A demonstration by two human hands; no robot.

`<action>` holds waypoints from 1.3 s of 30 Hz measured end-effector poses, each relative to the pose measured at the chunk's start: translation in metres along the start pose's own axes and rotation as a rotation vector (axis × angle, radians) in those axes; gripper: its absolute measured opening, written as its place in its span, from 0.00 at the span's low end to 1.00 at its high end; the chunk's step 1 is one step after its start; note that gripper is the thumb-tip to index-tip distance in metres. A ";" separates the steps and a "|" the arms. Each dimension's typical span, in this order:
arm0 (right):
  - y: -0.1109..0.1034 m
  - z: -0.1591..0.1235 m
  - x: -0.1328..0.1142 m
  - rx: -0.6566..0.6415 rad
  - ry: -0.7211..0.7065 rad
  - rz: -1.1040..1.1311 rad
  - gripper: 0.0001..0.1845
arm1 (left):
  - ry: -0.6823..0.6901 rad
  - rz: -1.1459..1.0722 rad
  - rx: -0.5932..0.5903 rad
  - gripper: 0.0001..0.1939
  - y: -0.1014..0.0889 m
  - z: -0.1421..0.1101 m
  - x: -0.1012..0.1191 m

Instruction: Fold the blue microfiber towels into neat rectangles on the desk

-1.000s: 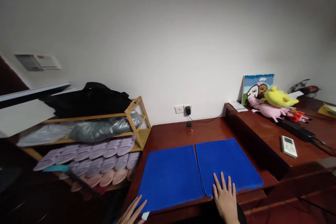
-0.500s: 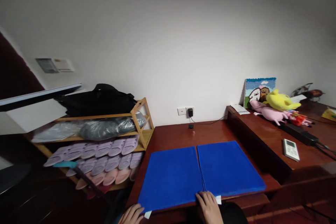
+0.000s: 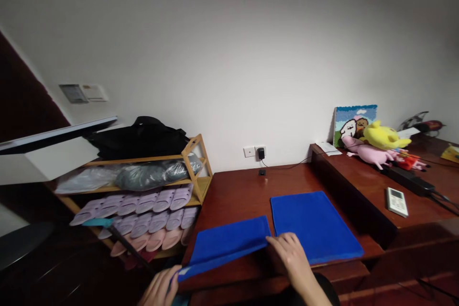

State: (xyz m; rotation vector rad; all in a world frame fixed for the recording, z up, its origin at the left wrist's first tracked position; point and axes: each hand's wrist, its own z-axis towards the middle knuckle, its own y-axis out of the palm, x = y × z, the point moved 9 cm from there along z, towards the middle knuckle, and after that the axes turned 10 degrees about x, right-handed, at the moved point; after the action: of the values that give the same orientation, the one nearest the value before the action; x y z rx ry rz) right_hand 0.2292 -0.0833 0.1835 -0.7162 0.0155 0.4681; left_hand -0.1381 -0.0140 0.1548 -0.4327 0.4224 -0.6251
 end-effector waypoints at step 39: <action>-0.156 -0.079 0.308 0.111 0.627 -0.043 0.15 | 0.036 -0.419 -0.184 0.17 0.155 0.222 0.253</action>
State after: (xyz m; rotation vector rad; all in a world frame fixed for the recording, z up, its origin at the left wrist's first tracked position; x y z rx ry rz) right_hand 0.5827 -0.1105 0.1687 -0.7287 0.6090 0.1850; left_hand 0.2299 -0.0048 0.1991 -0.6956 0.4283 -1.0056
